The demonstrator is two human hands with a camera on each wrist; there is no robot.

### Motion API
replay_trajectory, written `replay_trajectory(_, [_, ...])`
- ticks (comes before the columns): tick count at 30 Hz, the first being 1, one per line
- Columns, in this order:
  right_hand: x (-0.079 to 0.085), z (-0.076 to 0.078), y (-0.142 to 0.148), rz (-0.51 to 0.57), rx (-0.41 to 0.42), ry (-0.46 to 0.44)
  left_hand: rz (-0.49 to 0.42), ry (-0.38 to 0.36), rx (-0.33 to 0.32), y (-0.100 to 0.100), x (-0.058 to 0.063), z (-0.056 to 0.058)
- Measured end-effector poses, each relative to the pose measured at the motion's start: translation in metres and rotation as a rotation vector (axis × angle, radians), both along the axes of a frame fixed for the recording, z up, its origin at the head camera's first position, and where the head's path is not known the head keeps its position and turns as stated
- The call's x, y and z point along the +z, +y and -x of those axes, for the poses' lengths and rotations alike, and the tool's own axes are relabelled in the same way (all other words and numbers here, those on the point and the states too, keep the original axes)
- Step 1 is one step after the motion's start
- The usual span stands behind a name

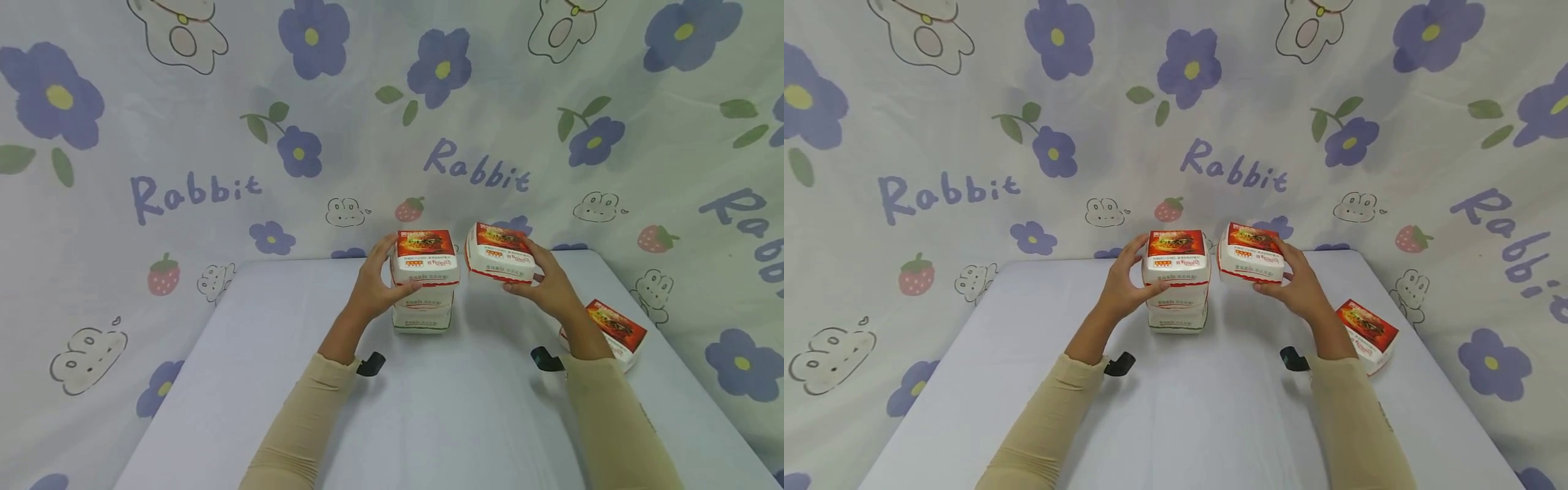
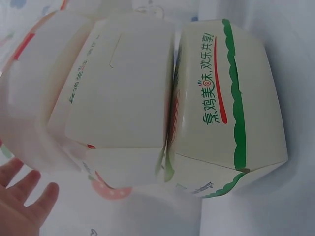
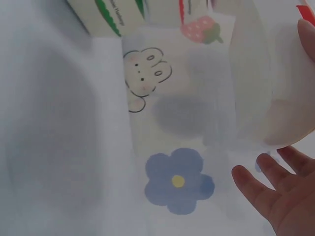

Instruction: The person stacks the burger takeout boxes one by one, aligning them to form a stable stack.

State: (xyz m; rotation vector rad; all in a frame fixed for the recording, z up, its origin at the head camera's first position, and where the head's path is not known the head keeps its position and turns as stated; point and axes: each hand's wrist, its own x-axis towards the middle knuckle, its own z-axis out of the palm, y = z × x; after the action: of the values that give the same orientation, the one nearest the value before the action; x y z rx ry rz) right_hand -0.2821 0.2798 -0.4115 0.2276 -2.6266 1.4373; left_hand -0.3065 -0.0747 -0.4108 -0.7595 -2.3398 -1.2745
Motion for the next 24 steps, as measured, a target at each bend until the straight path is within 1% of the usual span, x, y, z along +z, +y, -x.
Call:
replay_trajectory(9, [0.022, 0.004, -0.005, 0.005, 0.031, 0.062, 0.011, -0.014, 0.001, 0.001, 0.003, -0.001])
replay_trajectory(14, [0.032, 0.006, -0.012, 0.001, 0.032, 0.076, 0.009, 0.000, -0.014, 0.001, 0.003, -0.002])
replay_trajectory(16, [0.036, 0.006, -0.016, 0.005, 0.041, 0.081, 0.009, 0.004, -0.010, 0.001, 0.003, -0.002])
replay_trajectory(24, [0.047, 0.008, -0.026, 0.029, 0.064, 0.092, -0.010, 0.006, -0.017, 0.000, 0.003, -0.002])
